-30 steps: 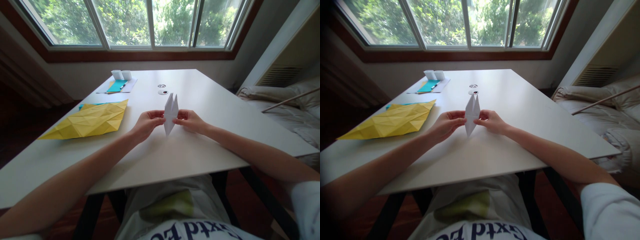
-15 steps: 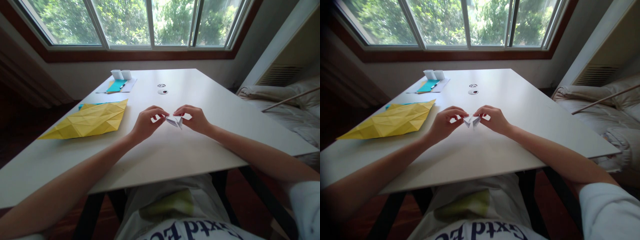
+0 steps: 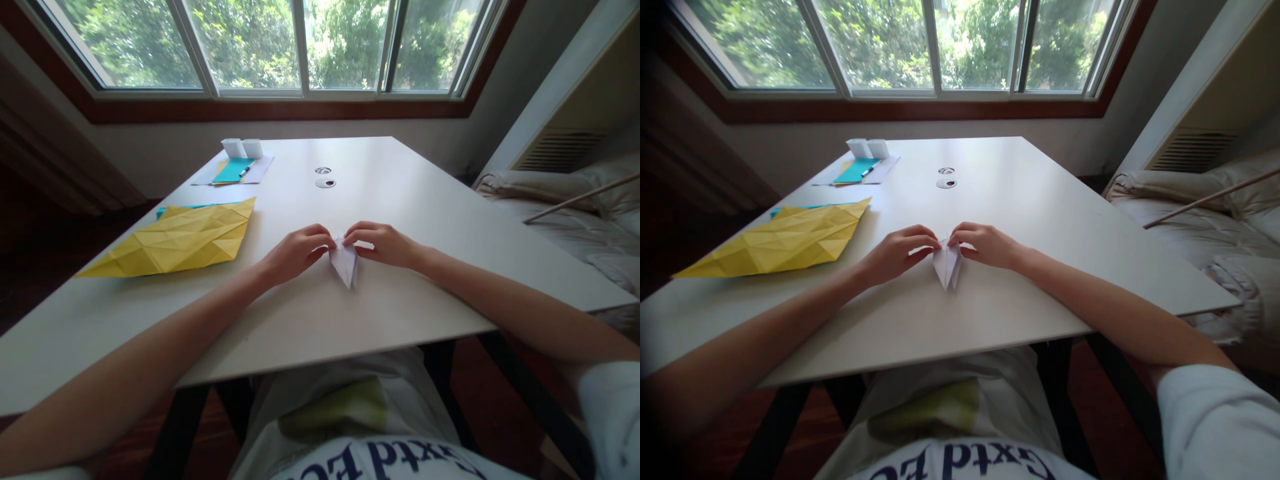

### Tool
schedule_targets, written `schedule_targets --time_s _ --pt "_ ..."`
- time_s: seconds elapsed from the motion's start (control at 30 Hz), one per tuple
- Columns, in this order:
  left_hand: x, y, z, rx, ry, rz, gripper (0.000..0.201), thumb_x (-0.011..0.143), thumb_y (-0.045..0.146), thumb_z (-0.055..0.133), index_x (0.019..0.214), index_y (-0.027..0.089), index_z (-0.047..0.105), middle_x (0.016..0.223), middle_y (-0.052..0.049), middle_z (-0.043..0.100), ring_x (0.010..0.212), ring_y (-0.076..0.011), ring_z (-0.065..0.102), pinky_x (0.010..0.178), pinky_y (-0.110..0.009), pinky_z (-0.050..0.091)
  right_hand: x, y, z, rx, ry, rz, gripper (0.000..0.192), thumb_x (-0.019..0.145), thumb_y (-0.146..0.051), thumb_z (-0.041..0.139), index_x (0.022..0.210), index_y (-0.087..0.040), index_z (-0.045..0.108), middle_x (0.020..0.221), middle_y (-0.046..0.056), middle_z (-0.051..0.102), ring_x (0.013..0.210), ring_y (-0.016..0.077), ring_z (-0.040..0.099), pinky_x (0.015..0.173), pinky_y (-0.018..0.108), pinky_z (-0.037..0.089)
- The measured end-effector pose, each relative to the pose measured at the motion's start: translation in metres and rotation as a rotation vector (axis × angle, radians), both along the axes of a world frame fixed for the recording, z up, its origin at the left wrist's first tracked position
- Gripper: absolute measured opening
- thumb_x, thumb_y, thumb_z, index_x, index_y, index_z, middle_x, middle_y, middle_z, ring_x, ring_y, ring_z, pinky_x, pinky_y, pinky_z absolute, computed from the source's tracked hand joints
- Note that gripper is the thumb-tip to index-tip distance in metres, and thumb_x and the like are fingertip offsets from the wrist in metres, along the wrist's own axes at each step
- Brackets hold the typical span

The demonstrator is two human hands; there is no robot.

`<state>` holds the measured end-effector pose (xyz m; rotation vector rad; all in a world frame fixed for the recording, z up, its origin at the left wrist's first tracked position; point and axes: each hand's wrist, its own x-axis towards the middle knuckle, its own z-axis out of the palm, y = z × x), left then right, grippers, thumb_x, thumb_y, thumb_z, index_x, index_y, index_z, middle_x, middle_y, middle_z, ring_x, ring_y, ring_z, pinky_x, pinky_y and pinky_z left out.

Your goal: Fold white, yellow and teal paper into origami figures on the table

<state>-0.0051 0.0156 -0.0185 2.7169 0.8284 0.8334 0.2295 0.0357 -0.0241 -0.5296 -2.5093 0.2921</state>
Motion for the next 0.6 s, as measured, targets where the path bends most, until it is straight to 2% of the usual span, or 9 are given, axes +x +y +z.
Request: schedule_targets --time_s 0.17,0.27,0.43,0.6 --pt "-0.0018 0.0043 -0.0038 -0.014 0.063 -0.028 0.021 0.086 0.016 0.046 0.093 0.018 0.066 0.095 -0.007 0.064 0.083 -0.0141 0.061 0.077 -0.025 0.048 0.0005 0.0007 0.0006 0.005 -0.101 0.011 0.027 0.081 -0.011 0.048 0.104 -0.017 0.06 0.107 0.009 0.062 0.093 0.0159 0.061 0.083 0.028 0.048" --pt "-0.0028 0.0063 -0.0057 -0.02 0.091 -0.036 0.022 0.086 0.015 0.047 0.094 0.017 0.067 0.096 -0.007 0.065 0.084 -0.0146 0.062 0.078 -0.025 0.048 0.0008 -0.0002 0.0031 0.003 -0.155 -0.011 0.031 0.079 -0.009 0.046 0.106 -0.017 0.06 0.103 0.009 0.064 0.09 0.0163 0.061 0.081 0.028 0.048" --pt "-0.0048 0.0068 -0.0043 -0.032 0.116 -0.045 0.022 0.083 0.016 0.05 0.095 0.017 0.069 0.097 -0.007 0.066 0.085 -0.0153 0.062 0.077 -0.025 0.049 0.0029 -0.0005 0.0078 -0.004 -0.188 -0.01 0.028 0.077 -0.015 0.052 0.103 -0.017 0.062 0.092 0.006 0.068 0.079 0.0157 0.062 0.079 0.029 0.047" --pt "-0.0056 0.0057 -0.002 -0.026 0.132 -0.054 0.023 0.081 0.016 0.052 0.095 0.017 0.069 0.096 -0.008 0.066 0.085 -0.0156 0.062 0.078 -0.026 0.049 0.0054 0.0003 0.0088 -0.03 -0.207 0.027 0.027 0.078 -0.023 0.057 0.103 -0.019 0.062 0.1 0.007 0.067 0.087 0.0176 0.061 0.082 0.03 0.046"
